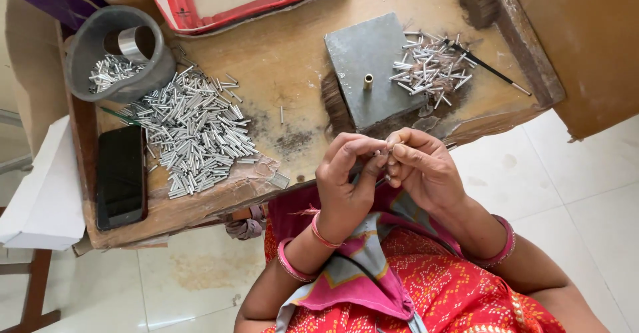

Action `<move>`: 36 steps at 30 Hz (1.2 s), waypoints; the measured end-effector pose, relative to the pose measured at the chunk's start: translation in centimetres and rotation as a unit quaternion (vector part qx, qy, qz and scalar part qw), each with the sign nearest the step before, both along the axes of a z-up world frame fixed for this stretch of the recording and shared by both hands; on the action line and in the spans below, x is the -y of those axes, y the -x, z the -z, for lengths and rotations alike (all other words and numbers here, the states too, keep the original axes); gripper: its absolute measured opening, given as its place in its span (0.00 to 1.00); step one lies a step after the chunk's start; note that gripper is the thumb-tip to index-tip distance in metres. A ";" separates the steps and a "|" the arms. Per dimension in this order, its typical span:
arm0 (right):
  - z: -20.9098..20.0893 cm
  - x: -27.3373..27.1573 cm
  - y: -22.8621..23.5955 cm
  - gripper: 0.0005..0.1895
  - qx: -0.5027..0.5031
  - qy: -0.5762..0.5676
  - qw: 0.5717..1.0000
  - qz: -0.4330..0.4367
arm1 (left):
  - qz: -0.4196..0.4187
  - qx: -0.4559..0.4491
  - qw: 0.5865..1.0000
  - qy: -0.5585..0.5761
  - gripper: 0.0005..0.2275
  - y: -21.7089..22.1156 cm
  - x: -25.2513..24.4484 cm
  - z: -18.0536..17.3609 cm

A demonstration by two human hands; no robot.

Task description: The person sits at a workbench and picks small silver metal cylindrical pieces one at a time from a pile, works on each piece with both hands, and places the finished piece on a stone block or into a growing pile of completed pieces beside it.

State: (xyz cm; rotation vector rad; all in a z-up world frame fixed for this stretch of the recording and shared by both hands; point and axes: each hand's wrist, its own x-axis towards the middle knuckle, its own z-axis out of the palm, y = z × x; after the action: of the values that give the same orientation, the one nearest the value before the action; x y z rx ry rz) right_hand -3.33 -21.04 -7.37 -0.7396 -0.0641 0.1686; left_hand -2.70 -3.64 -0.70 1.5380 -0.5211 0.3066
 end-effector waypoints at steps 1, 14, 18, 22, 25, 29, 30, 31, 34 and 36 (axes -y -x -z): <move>0.1 -0.2 -0.1 0.06 -0.012 -0.016 1.000 -0.018 | -0.025 0.044 0.998 -0.034 0.09 0.1 -0.2 -0.2; -4.0 0.4 -0.7 0.11 0.013 0.088 0.985 -0.146 | -0.062 0.253 0.941 -0.216 0.10 -0.4 -2.4 0.8; -4.1 0.9 -0.7 0.11 0.055 0.105 0.979 -0.167 | -0.038 0.244 0.945 -0.216 0.11 -0.3 -2.8 0.5; -3.7 0.7 -0.3 0.07 0.137 0.169 0.974 -0.064 | -0.052 0.182 0.974 -0.122 0.11 -0.2 -2.7 0.0; -3.4 0.6 -0.3 0.06 0.170 0.193 0.966 -0.004 | 0.008 0.032 0.999 0.016 0.10 -0.3 -2.7 2.1; -3.0 0.3 -0.2 0.05 0.174 0.142 0.974 0.013 | 0.157 -0.168 0.949 0.215 0.08 -0.2 -1.9 4.5; -2.9 0.2 -0.2 0.05 0.175 0.143 0.974 0.014 | 0.158 -0.167 0.949 0.215 0.08 -0.3 -1.7 4.4; -2.7 0.2 -0.3 0.05 0.169 0.126 0.978 0.013 | 0.182 -0.188 0.935 0.241 0.07 -0.3 -1.5 4.3; -2.4 0.3 -0.1 0.06 0.158 0.104 0.982 0.013 | 0.203 -0.213 0.919 0.261 0.07 -0.3 -1.3 4.5; -2.3 0.3 0.0 0.06 0.153 0.100 0.983 0.011 | 0.198 -0.215 0.921 0.258 0.07 -0.2 -1.2 4.7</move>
State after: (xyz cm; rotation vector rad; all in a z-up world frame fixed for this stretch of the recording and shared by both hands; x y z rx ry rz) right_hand -3.33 -21.36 -5.06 -0.9615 -0.3363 0.0378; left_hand -2.48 -2.46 -5.43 0.9162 -0.3508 -0.2005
